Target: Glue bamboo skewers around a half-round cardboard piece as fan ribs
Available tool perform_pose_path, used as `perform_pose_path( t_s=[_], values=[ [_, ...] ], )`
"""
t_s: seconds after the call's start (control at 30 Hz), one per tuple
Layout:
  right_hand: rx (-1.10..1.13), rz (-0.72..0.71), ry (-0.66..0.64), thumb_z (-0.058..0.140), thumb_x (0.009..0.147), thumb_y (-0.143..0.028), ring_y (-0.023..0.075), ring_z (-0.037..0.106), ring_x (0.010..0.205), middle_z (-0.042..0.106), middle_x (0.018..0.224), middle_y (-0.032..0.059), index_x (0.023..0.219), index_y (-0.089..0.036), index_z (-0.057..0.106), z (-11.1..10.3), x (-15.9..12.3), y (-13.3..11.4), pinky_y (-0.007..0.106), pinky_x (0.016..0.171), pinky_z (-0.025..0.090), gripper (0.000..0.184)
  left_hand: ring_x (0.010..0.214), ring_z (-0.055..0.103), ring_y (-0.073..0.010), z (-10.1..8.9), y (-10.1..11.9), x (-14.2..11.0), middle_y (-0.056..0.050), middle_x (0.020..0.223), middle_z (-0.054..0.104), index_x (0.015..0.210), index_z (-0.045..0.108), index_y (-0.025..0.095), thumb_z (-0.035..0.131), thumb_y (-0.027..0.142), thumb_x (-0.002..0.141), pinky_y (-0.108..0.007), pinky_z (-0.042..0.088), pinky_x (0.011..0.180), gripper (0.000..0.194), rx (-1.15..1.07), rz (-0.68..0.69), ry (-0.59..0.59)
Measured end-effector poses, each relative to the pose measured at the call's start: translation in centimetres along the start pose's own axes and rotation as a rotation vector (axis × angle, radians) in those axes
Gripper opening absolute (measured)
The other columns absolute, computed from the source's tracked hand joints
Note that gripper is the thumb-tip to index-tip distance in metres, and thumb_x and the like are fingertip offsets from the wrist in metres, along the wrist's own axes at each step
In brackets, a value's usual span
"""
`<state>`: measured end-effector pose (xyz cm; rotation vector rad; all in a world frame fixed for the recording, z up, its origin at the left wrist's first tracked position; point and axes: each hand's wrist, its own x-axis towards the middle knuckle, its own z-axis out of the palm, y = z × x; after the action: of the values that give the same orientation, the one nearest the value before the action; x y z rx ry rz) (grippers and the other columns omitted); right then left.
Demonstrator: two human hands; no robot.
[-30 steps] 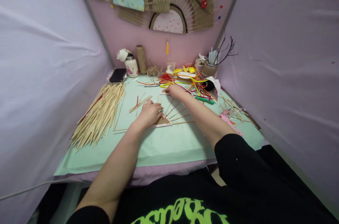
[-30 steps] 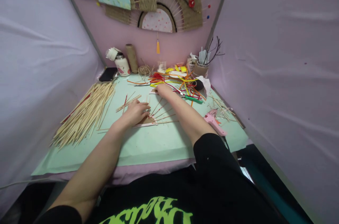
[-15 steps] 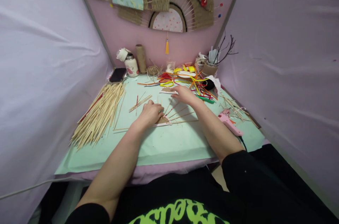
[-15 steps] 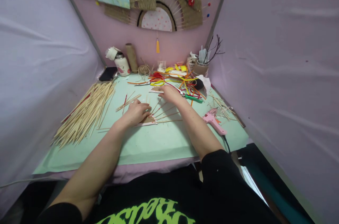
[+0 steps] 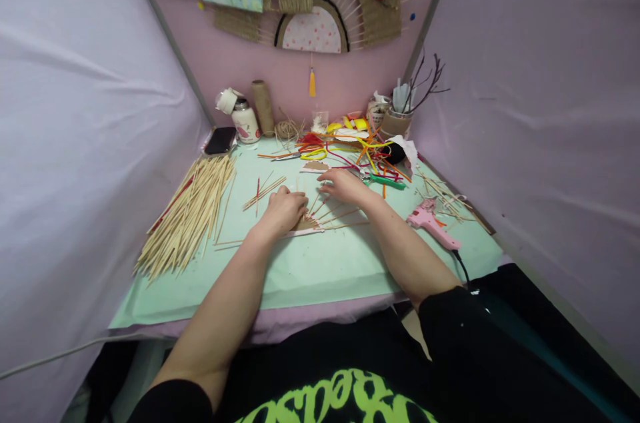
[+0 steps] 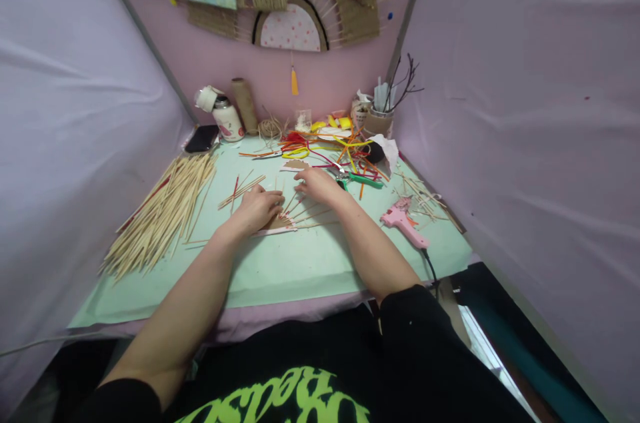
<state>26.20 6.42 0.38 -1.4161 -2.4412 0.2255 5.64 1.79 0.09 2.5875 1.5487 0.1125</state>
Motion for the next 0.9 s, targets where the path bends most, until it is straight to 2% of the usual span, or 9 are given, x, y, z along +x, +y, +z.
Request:
perform_pose_path(
  t_s=[0.2,0.4,0.53,0.67,0.9],
  values=[
    [-0.003,-0.010,0.006,0.067,0.088,-0.026,0.0241,0.066,0.109,0.072,0.116,0.0118,0.114,-0.016,0.072,-0.1,0.0,-0.1,0.032,0.095,0.047,0.028,0.103,0.049,-0.0296,0.0,0.2,0.2,-0.004,0.115,0.070,0.091,0.070,0.024,0.051,0.029,0.090,-0.039,0.033,0.075,0.020,-0.012,-0.014,0.000],
    [0.014,0.028,0.073,0.068,0.088,-0.026,0.0248,0.065,0.111,0.072,0.117,0.0121,0.116,-0.017,0.071,-1.1,-0.3,0.1,0.035,0.097,0.047,0.029,0.103,0.047,-0.0298,-0.8,0.8,-0.1,-0.005,0.111,0.069,0.088,0.067,0.022,0.048,0.027,0.091,-0.040,0.033,0.076,0.020,-0.016,-0.001,-0.029],
    [0.005,0.053,0.069,0.068,0.088,-0.025,0.0253,0.064,0.111,0.071,0.117,0.0137,0.117,-0.014,0.071,-1.5,-0.5,0.2,0.035,0.098,0.046,0.031,0.102,0.047,-0.0292,-1.1,1.0,-0.3,-0.006,0.111,0.069,0.087,0.067,0.022,0.045,0.027,0.091,-0.040,0.034,0.076,0.022,-0.015,0.001,-0.034],
    [0.007,0.050,0.059,0.068,0.088,-0.025,0.0267,0.064,0.112,0.070,0.119,0.0152,0.118,-0.012,0.070,-1.5,-0.5,0.3,0.036,0.098,0.046,0.033,0.100,0.047,-0.0287,-1.0,1.0,-0.2,-0.007,0.109,0.069,0.085,0.067,0.023,0.045,0.026,0.089,-0.040,0.035,0.077,0.022,-0.022,0.001,-0.032],
    [0.003,0.054,0.064,0.067,0.089,-0.027,0.0252,0.064,0.113,0.071,0.119,0.0124,0.117,-0.017,0.070,-1.4,-0.4,0.6,0.036,0.099,0.046,0.031,0.101,0.047,-0.0290,-0.4,0.7,0.4,-0.006,0.107,0.069,0.084,0.067,0.023,0.047,0.026,0.089,-0.039,0.034,0.075,0.020,-0.056,0.005,-0.008]
  ],
)
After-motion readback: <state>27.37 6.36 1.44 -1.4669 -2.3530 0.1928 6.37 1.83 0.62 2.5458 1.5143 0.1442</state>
